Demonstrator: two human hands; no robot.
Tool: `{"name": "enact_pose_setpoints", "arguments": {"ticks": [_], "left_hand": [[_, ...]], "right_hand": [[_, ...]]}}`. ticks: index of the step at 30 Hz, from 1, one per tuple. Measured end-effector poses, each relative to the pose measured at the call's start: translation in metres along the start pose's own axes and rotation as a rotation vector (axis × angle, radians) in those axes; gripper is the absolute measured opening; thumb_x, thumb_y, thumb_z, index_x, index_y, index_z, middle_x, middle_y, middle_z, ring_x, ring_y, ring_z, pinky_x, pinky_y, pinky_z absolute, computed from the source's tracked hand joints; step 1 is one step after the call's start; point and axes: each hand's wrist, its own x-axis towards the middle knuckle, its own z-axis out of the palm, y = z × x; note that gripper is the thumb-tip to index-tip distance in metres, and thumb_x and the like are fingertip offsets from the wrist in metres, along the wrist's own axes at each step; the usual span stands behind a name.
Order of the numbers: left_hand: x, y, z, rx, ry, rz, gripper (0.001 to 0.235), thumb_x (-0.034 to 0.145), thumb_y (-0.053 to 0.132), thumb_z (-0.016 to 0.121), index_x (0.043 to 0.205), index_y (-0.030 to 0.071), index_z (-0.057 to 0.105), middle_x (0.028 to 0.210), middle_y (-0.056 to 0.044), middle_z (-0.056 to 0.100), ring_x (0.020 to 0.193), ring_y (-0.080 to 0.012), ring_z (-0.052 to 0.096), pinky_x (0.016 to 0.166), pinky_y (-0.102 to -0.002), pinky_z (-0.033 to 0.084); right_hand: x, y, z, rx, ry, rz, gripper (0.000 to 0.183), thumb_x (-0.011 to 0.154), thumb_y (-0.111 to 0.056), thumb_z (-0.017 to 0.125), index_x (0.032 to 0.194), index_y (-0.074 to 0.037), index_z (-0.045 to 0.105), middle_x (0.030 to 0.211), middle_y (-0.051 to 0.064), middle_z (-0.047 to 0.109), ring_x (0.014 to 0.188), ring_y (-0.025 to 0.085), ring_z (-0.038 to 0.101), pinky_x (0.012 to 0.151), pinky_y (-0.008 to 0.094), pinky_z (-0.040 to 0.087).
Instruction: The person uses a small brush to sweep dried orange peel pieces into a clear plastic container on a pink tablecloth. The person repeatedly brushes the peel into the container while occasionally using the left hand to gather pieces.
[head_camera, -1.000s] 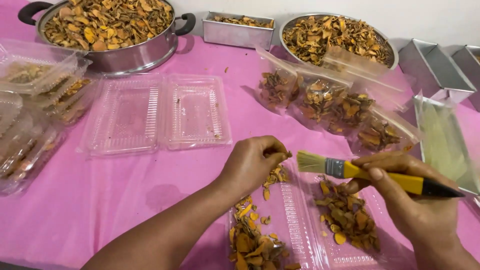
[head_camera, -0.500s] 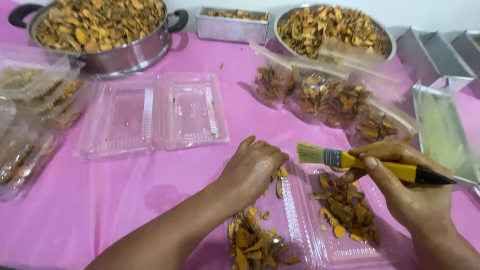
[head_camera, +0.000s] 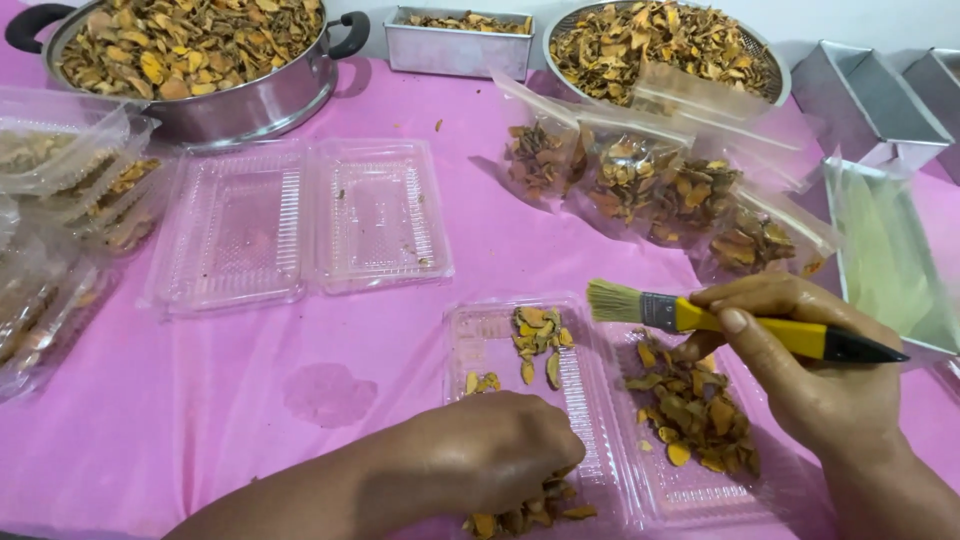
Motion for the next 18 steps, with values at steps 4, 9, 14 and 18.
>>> {"name": "enact_pose_setpoints", "arguments": {"ticks": [4,9,14,18], "left_hand": [[0.011,-0.023,0.009,0.061,0.036,0.272,0.017,0.089,0.018,0.034,0.074,0.012,0.029,0.081,0.000,0.034,0.073,-0.0167,0.031,0.066,-0.038,0.033],[-0.008,0.007,0.000,0.087,0.027,0.065,0.018,0.089,0.023,0.034,0.077,0.010,0.036,0.085,-0.003,0.040,0.075,-0.0192,0.034,0.065,-0.038,0.034],[-0.020,0.021,-0.009,-0.029,0.044,0.083,0.023,0.089,0.020,0.043,0.072,0.013,0.030,0.074,-0.001,0.031,0.067,-0.0179,0.027,0.060,-0.041,0.024],[0.023,-0.022,-0.002,0.116,0.442,0.658,0.023,0.100,0.002,0.054,0.114,0.005,0.072,0.096,-0.014,0.080,0.084,-0.0201,0.080,0.078,-0.029,0.071]], "right_hand": [[0.000,0.001,0.000,0.005,-0.008,-0.019,0.013,0.095,-0.001,0.062,0.094,0.011,0.067,0.097,0.025,0.071,0.065,0.029,0.075,0.070,0.033,0.065],[-0.001,0.004,0.000,0.019,-0.010,0.010,0.014,0.095,-0.002,0.063,0.096,0.011,0.068,0.096,0.024,0.072,0.066,0.030,0.076,0.070,0.032,0.065],[0.000,0.002,0.000,0.022,0.007,0.026,0.014,0.094,-0.002,0.063,0.096,0.011,0.068,0.094,0.024,0.071,0.064,0.030,0.077,0.067,0.032,0.064],[-0.001,-0.003,0.001,0.049,0.019,0.024,0.014,0.095,-0.001,0.062,0.096,0.012,0.068,0.096,0.026,0.071,0.064,0.033,0.077,0.067,0.035,0.068]]}}
